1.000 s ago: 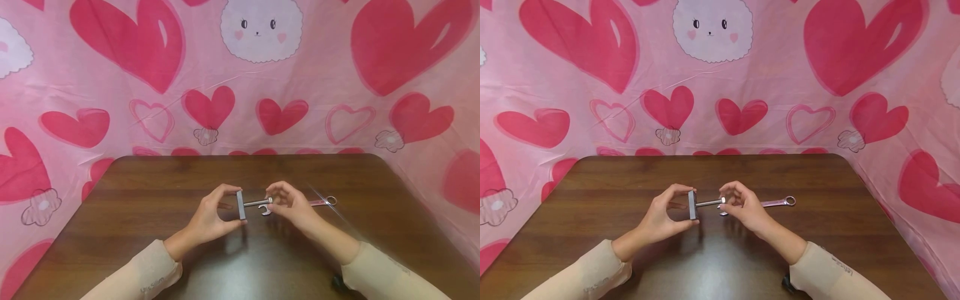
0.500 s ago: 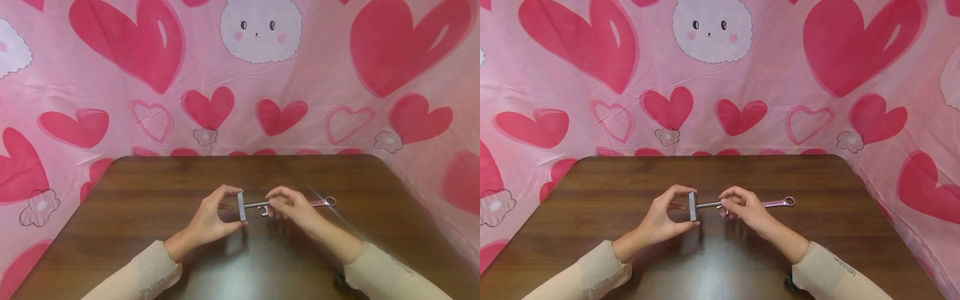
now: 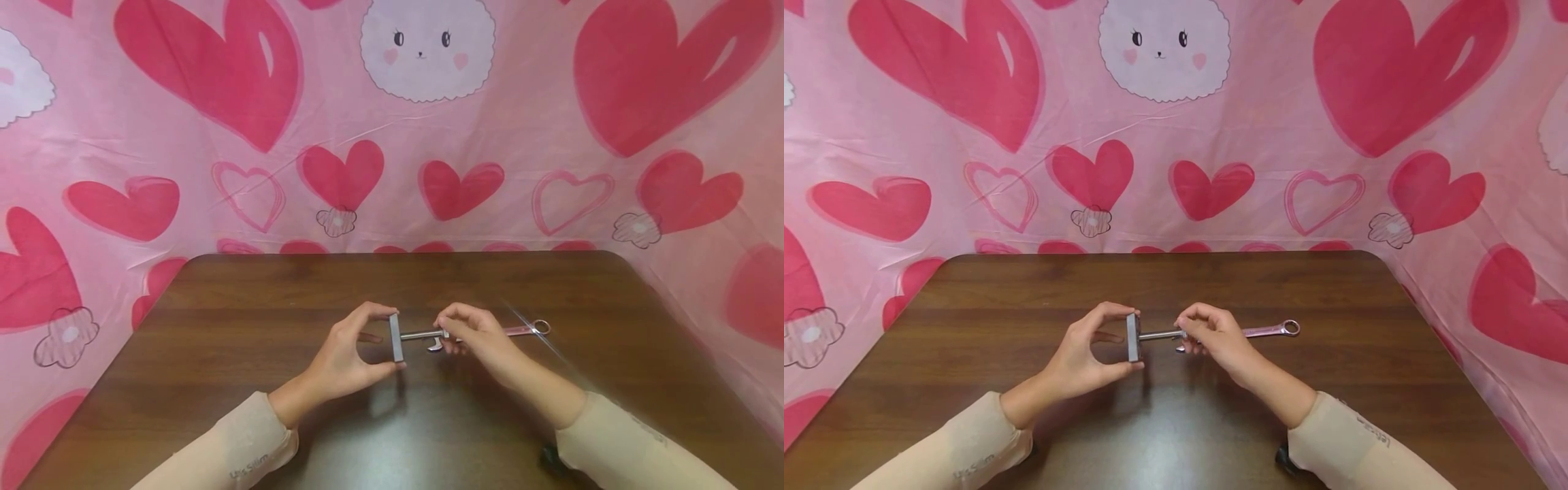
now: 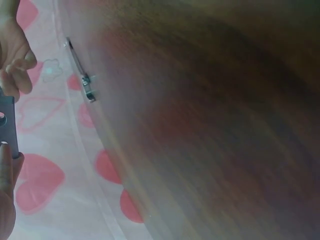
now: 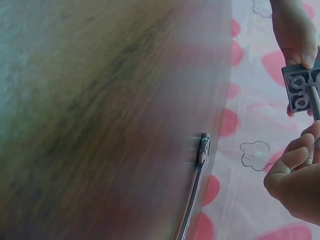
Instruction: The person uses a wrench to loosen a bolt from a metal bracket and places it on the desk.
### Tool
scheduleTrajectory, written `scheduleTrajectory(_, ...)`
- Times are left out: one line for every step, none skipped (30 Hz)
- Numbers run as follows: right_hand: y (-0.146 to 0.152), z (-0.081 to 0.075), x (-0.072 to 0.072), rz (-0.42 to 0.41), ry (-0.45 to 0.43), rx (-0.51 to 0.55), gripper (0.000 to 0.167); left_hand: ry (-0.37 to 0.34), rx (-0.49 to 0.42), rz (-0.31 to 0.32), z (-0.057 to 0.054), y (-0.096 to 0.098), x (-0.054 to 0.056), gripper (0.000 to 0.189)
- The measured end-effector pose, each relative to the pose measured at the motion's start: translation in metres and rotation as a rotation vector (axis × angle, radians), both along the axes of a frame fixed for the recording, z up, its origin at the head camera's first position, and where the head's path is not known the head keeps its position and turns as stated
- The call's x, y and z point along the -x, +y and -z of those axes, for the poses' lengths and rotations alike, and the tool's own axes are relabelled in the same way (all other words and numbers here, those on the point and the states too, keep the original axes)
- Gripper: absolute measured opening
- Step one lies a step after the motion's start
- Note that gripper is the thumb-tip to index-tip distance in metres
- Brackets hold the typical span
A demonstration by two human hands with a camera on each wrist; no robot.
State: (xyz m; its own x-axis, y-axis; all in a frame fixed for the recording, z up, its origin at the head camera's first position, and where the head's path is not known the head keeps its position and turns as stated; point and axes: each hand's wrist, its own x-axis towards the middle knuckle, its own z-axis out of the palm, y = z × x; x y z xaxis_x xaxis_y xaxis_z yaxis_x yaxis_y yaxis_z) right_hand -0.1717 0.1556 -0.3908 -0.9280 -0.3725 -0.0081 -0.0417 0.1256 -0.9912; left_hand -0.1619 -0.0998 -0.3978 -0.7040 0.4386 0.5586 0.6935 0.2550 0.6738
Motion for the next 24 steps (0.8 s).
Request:
scheduleTrajectory(0.001,0.0,0.0,0.006,0.008,-0.013,0.015,-0.002,0.003,0.001,0.0,0.0,0.0,0.068)
scheduleTrajectory(0.001,0.0,0.0,0.01,0.022,-0.023,0.016,-0.001,0.005,0.003,0.0,0.0,0.0,0.068)
scheduleTrajectory(0.002,0.001,0.0,0.012,0.04,-0.027,0.016,0.0,0.007,0.003,0.0,0.0,0.0,0.068)
scheduleTrajectory(0.004,0.001,-0.001,0.01,0.064,-0.031,0.019,0.002,0.009,0.001,0.0,0.0,0.0,0.068)
scheduleTrajectory(0.005,0.001,-0.001,0.005,0.087,-0.033,0.021,-0.001,0.01,-0.002,0.0,0.0,0.0,0.069)
scheduleTrajectory(0.005,0.002,-0.001,-0.002,0.109,-0.031,0.023,-0.005,0.01,-0.006,0.0,0.0,0.001,0.069)
scheduleTrajectory(0.006,0.002,-0.001,-0.009,0.133,-0.029,0.026,-0.006,0.012,-0.009,0.0,0.0,0.001,0.069)
scheduleTrajectory(0.007,0.002,-0.002,-0.018,0.154,-0.024,0.027,-0.007,0.012,-0.01,0.0,0.001,0.001,0.07)
scheduleTrajectory(0.008,0.002,-0.002,-0.024,0.168,-0.021,0.028,-0.011,0.012,-0.012,0.0,0.001,0.001,0.07)
scheduleTrajectory(0.008,0.002,-0.002,-0.029,0.179,-0.026,0.028,-0.015,0.013,-0.012,-0.001,0.001,0.001,0.07)
scheduleTrajectory(0.009,0.002,-0.002,-0.03,0.181,-0.029,0.028,-0.02,0.013,-0.009,-0.001,0.001,0.001,0.07)
scheduleTrajectory(0.009,0.002,-0.001,-0.031,0.178,-0.027,0.028,-0.02,0.013,-0.008,-0.001,0.002,0.001,0.07)
scheduleTrajectory(0.01,0.003,-0.001,-0.032,0.169,-0.025,0.028,-0.02,0.012,-0.006,-0.001,0.002,0.001,0.069)
scheduleTrajectory(0.011,0.003,-0.001,-0.033,0.155,-0.021,0.029,-0.02,0.011,-0.005,-0.001,0.002,0.0,0.069)
scheduleTrajectory(0.011,0.003,0.0,-0.035,0.141,-0.019,0.03,-0.02,0.01,-0.005,-0.001,0.002,0.0,0.069)
scheduleTrajectory(0.012,0.003,0.0,-0.04,0.129,-0.018,0.031,-0.018,0.01,-0.005,-0.001,0.002,0.0,0.069)
scheduleTrajectory(0.013,0.003,0.0,-0.045,0.115,-0.014,0.031,-0.017,0.009,-0.005,-0.001,0.002,0.0,0.07)
scheduleTrajectory(0.013,0.004,0.0,-0.052,0.099,-0.009,0.03,-0.016,0.009,-0.005,-0.001,0.002,-0.001,0.07)
scheduleTrajectory(0.014,0.004,0.001,-0.059,0.088,-0.007,0.029,-0.015,0.009,-0.004,0.0,0.002,-0.001,0.07)
scheduleTrajectory(0.015,0.004,0.001,-0.066,0.079,-0.007,0.027,-0.014,0.009,-0.003,0.0,0.002,-0.001,0.07)
scheduleTrajectory(0.015,0.004,0.001,-0.067,0.068,-0.014,0.024,-0.013,0.008,-0.003,0.0,0.002,-0.001,0.07)
scheduleTrajectory(0.016,0.003,0.001,-0.067,0.054,-0.02,0.023,-0.011,0.008,-0.003,0.0,0.002,-0.001,0.07)
scheduleTrajectory(0.017,0.003,0.001,-0.067,0.042,-0.025,0.022,-0.01,0.006,-0.001,0.0,0.002,-0.001,0.07)
scheduleTrajectory(0.017,0.002,0.002,-0.064,0.03,-0.031,0.02,-0.008,0.005,0.0,0.0,0.002,-0.001,0.07)
